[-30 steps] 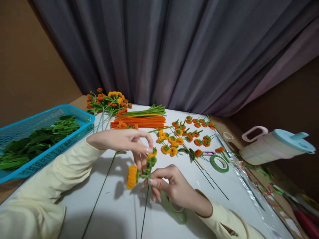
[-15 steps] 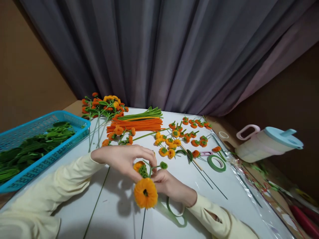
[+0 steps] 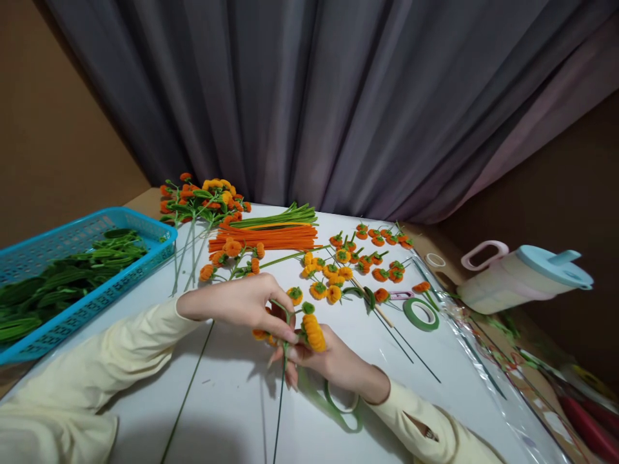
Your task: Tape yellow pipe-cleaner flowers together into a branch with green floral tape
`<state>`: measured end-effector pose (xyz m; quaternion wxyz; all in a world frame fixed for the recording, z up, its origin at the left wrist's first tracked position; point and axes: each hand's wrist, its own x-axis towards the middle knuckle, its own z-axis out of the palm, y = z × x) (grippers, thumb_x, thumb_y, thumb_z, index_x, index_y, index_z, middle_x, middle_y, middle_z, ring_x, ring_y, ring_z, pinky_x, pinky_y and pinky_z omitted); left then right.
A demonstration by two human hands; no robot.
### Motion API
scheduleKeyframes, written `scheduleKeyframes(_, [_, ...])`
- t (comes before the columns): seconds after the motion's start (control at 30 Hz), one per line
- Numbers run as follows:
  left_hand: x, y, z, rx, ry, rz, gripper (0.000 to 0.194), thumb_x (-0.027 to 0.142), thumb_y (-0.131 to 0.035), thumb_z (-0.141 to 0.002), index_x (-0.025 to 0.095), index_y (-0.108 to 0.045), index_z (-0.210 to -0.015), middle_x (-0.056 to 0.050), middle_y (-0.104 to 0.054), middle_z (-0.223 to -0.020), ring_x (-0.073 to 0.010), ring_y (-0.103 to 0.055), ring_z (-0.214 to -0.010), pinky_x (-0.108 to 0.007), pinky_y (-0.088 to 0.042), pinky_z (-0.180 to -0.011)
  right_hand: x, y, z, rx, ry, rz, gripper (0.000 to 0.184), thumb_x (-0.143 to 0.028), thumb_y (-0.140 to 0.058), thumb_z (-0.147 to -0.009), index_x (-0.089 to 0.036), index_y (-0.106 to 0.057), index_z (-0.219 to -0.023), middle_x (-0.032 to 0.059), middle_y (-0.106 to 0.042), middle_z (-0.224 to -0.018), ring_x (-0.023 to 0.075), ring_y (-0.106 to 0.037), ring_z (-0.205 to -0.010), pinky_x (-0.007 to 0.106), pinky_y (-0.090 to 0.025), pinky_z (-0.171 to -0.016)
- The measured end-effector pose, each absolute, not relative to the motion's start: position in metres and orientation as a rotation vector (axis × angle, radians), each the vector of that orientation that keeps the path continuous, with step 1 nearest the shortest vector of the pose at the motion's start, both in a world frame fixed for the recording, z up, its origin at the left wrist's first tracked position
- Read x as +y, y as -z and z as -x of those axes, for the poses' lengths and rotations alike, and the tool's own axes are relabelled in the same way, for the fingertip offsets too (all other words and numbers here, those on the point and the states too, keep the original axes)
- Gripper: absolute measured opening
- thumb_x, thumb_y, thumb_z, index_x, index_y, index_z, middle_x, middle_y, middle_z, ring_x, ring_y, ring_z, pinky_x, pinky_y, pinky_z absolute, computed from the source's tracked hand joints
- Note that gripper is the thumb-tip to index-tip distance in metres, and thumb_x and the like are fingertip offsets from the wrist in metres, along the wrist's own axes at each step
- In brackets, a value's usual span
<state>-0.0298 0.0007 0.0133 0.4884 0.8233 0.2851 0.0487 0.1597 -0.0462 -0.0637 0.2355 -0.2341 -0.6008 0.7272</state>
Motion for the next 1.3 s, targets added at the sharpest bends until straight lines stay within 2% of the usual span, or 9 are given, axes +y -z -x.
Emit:
scheduleKeyframes(0.2, [0.002,-0.013,0.027,0.701,-0.083,-1.896,0.031,0.041,-0.063,-0.078,0.012,-0.072,-0.078,-0.001,-0.063,-0.059,-0.0091,-0.050,-0.054,-0.015,-0.040,-0.050,-0.049,0.063,-0.163,-1.703,-1.967,0.694,0.043,-0.052,-0.051,-0.087,-0.014,-0.055,-0.066,0.0021,-0.057,-0.061,0.0126,-0.055,-0.059,0.026,-0.046,-0.067])
scheduleKeyframes(0.33, [0.003,-0.012,0.027,0.735,-0.084,-1.850,0.030,0.040,-0.064,-0.078,0.012,-0.072,-0.077,-0.001,-0.062,-0.060,-0.0089,-0.051,-0.054,-0.014,-0.040,-0.050,-0.050,0.059,-0.167,-1.679,-1.927,0.697,0.034,-0.049,-0.055,-0.086,-0.015,-0.053,-0.083,0.0002,-0.059,-0.063,0.0137,-0.058,-0.061,0.029,-0.047,-0.071])
scheduleKeyframes(0.43, [0.002,-0.011,0.027,0.761,-0.088,-1.849,0.027,0.038,-0.064,-0.077,0.012,-0.072,-0.076,-0.001,-0.063,-0.060,-0.0086,-0.051,-0.053,-0.014,-0.040,-0.050,-0.050,0.054,-0.173,-1.778,-1.604,0.816,0.038,-0.043,-0.067,-0.079,-0.018,-0.051,-0.103,0.0037,-0.064,-0.090,0.0169,-0.062,-0.080,0.029,-0.047,-0.078])
scheduleKeyframes(0.5, [0.002,-0.012,0.027,0.766,-0.091,-1.855,0.026,0.036,-0.065,-0.077,0.012,-0.072,-0.076,-0.001,-0.063,-0.060,-0.0088,-0.051,-0.053,-0.015,-0.040,-0.050,-0.049,0.051,-0.178,-1.838,-1.300,0.919,0.042,-0.039,-0.070,-0.076,-0.020,-0.052,-0.108,0.0057,-0.062,-0.104,0.0195,-0.060,-0.091,0.029,-0.047,-0.082])
scheduleKeyframes(0.67, [0.003,-0.010,0.026,0.771,-0.095,-1.857,0.026,0.036,-0.065,-0.076,0.012,-0.072,-0.072,-0.002,-0.064,-0.060,-0.0100,-0.053,-0.054,-0.016,-0.038,-0.050,-0.048,0.045,-0.183,-1.905,-0.941,0.988,0.024,-0.033,-0.065,-0.080,-0.018,-0.061,-0.098,0.0052,-0.067,-0.091,0.0188,-0.061,-0.079,0.028,-0.049,-0.074])
scheduleKeyframes(0.9, [0.005,-0.008,0.027,0.798,-0.065,-1.760,0.029,0.040,-0.067,-0.075,0.013,-0.075,-0.078,-0.003,-0.065,-0.060,-0.0113,-0.055,-0.055,-0.017,-0.042,-0.051,-0.048,0.046,-0.178,-1.847,-0.965,0.968,0.026,-0.037,-0.069,-0.076,-0.017,-0.063,-0.092,0.0043,-0.068,-0.083,0.0168,-0.060,-0.072,0.027,-0.049,-0.068])
scheduleKeyframes(1.1, [0.004,-0.008,0.028,0.811,-0.062,-1.785,0.027,0.038,-0.066,-0.075,0.012,-0.075,-0.075,-0.003,-0.065,-0.059,-0.0106,-0.054,-0.055,-0.017,-0.040,-0.051,-0.050,0.043,-0.173,-1.756,-0.964,1.041,0.021,-0.030,-0.073,-0.071,-0.018,-0.063,-0.085,0.0028,-0.068,-0.080,0.0162,-0.059,-0.069,0.026,-0.048,-0.066])
scheduleKeyframes(1.2, [0.004,-0.010,0.026,0.833,-0.056,-1.794,0.026,0.036,-0.067,-0.075,0.011,-0.073,-0.072,-0.002,-0.063,-0.058,-0.0096,-0.052,-0.053,-0.016,-0.038,-0.048,-0.050,0.046,-0.171,-1.654,-1.106,1.041,0.027,-0.032,-0.076,-0.068,-0.019,-0.061,-0.086,0.0024,-0.066,-0.083,0.0168,-0.061,-0.073,0.027,-0.048,-0.070])
scheduleKeyframes(1.3, [0.002,-0.012,0.025,0.860,-0.053,-1.788,0.023,0.033,-0.067,-0.074,0.011,-0.073,-0.073,-0.001,-0.063,-0.059,-0.0090,-0.051,-0.052,-0.015,-0.039,-0.048,-0.048,0.051,-0.170,-1.500,-1.451,0.924,0.043,-0.040,-0.080,-0.063,-0.021,-0.055,-0.093,0.0004,-0.064,-0.082,0.0164,-0.061,-0.076,0.027,-0.048,-0.073])
